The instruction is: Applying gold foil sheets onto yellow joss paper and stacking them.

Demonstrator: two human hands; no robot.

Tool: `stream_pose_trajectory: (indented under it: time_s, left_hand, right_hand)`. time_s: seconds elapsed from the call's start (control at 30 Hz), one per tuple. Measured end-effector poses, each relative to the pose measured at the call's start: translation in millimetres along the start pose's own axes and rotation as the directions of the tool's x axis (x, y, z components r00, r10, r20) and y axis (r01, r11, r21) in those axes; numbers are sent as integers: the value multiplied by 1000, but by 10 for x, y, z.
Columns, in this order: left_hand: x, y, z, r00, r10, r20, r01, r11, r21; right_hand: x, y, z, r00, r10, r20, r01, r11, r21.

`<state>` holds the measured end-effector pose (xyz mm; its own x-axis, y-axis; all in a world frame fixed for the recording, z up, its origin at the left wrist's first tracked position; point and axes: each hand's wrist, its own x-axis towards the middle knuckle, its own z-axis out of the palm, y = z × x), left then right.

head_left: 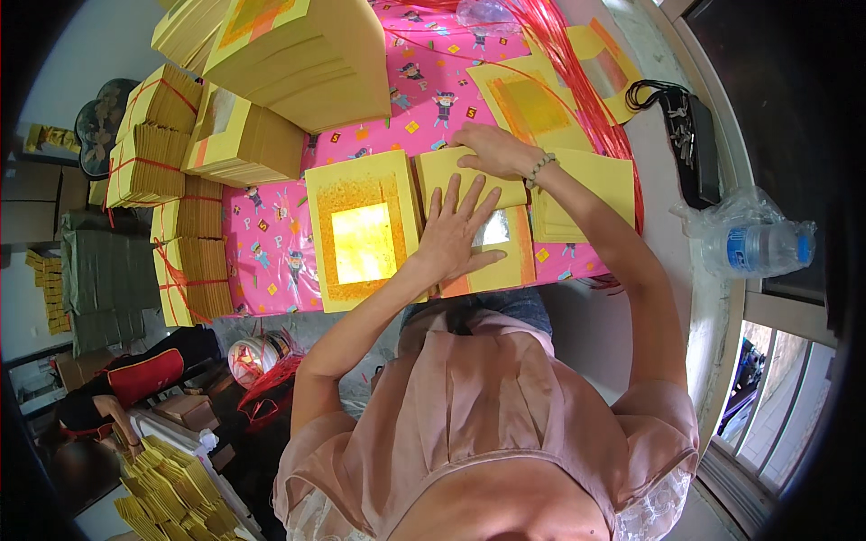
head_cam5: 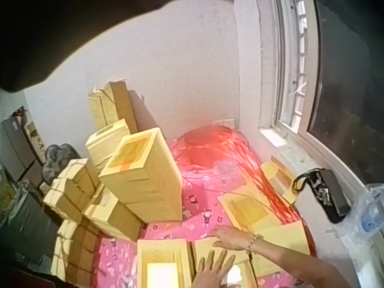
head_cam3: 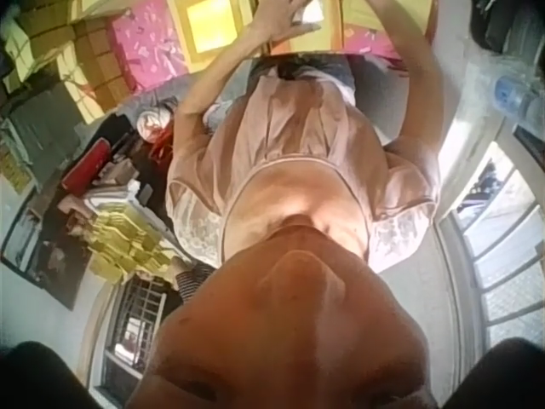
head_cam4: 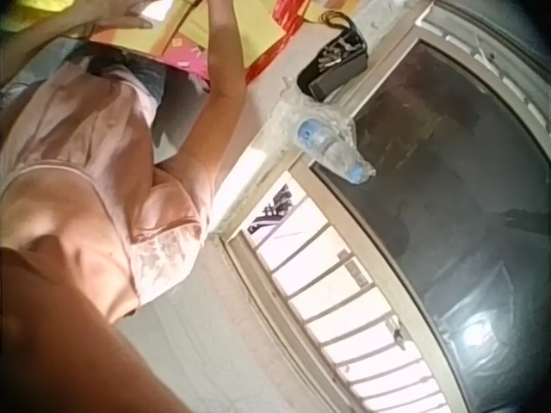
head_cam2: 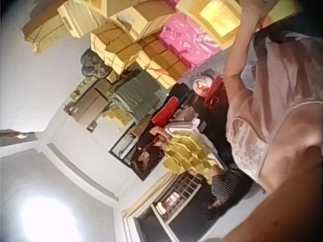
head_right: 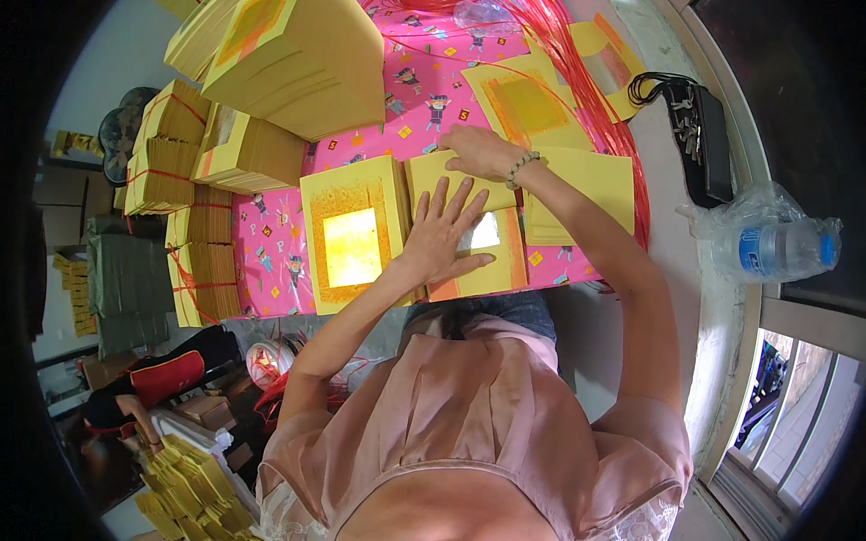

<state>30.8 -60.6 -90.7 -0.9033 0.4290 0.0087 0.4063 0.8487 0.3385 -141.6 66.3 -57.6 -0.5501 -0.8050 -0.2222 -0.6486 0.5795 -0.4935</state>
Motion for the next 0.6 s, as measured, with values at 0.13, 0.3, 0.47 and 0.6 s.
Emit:
stream_pose_trajectory:
  time_s: [0.13, 0.3, 0.47, 0.6]
  left_hand:
    - [4, 7, 14, 1000, 1, 9, -1, 999, 45]
    - [26, 14, 4, 999, 0, 42, -3, 998, 62]
    - [27, -2, 27, 991, -39, 129, 31, 997, 69]
    - [22, -12, 45, 992, -30, 123, 21, 997, 73]
  right_hand:
    - [-43, -11, 2, 1000, -9, -16, 9, 1000, -11]
    - [-245, -189, 83, 995, -11, -99, -9, 982, -191]
    - [-971, -639, 548, 925, 43, -378, -171, 934, -312]
    - [-1208, -677, 954, 899, 147, -411, -279, 918, -281]
